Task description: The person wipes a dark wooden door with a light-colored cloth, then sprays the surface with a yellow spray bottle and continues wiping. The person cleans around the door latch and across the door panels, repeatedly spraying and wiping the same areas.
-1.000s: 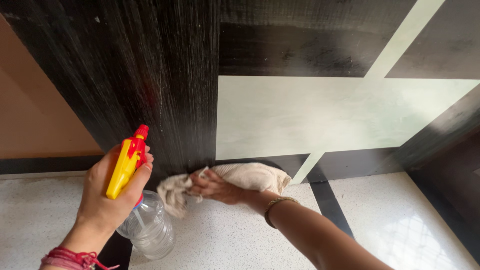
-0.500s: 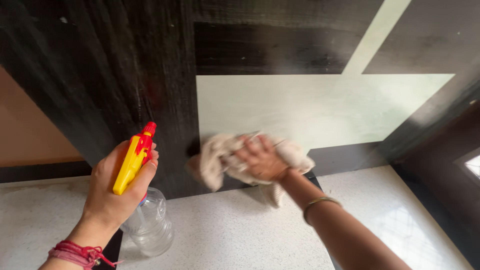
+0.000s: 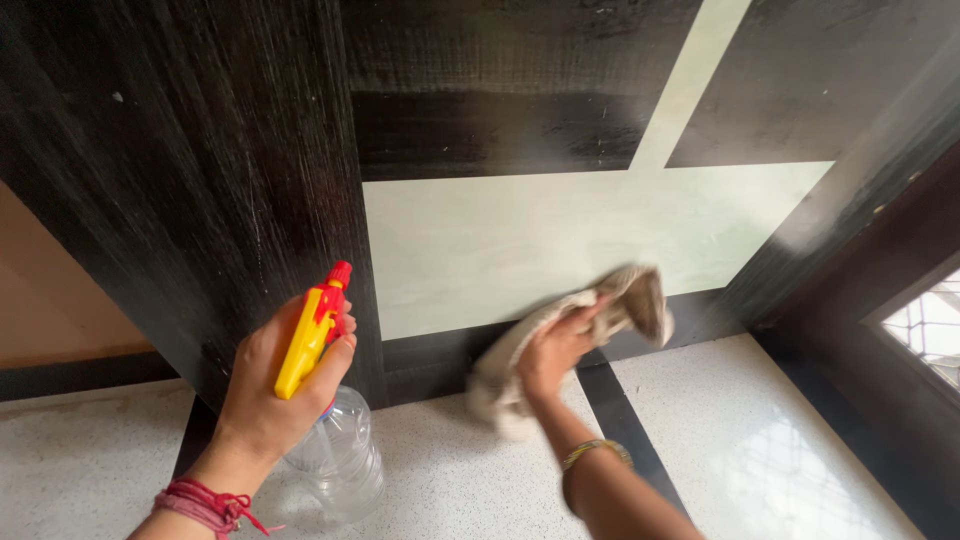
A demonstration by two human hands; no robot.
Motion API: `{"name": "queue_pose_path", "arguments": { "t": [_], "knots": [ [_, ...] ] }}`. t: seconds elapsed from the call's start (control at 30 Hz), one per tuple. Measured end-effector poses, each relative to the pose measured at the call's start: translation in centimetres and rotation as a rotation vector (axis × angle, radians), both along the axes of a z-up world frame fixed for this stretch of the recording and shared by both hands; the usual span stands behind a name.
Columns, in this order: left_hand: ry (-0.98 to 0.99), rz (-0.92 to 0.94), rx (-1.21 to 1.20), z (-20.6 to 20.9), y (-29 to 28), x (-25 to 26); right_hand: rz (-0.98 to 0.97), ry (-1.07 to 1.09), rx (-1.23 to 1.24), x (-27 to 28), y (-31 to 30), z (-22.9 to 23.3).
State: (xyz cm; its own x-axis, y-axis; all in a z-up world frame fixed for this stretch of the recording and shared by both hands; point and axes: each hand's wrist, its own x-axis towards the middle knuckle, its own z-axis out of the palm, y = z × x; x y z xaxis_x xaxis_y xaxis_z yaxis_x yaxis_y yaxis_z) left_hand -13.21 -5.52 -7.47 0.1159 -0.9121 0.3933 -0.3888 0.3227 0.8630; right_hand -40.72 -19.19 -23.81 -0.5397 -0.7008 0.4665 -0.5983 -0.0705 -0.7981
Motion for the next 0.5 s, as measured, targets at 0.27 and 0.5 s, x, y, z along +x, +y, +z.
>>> {"name": "queue_pose_path", "arguments": {
  "t": [0.27,0.5],
  "knots": [
    [-0.142,0.063,-0.073,0.9,-0.2,-0.6,0.343,0.193,-0.114,14.1,5.8,3.7],
    [-0.070,0.015,-0.037,1.9,-2.1,-2.2,0.116,0.486,-0.255,8.5,0.4,9.5]
  ]
}}
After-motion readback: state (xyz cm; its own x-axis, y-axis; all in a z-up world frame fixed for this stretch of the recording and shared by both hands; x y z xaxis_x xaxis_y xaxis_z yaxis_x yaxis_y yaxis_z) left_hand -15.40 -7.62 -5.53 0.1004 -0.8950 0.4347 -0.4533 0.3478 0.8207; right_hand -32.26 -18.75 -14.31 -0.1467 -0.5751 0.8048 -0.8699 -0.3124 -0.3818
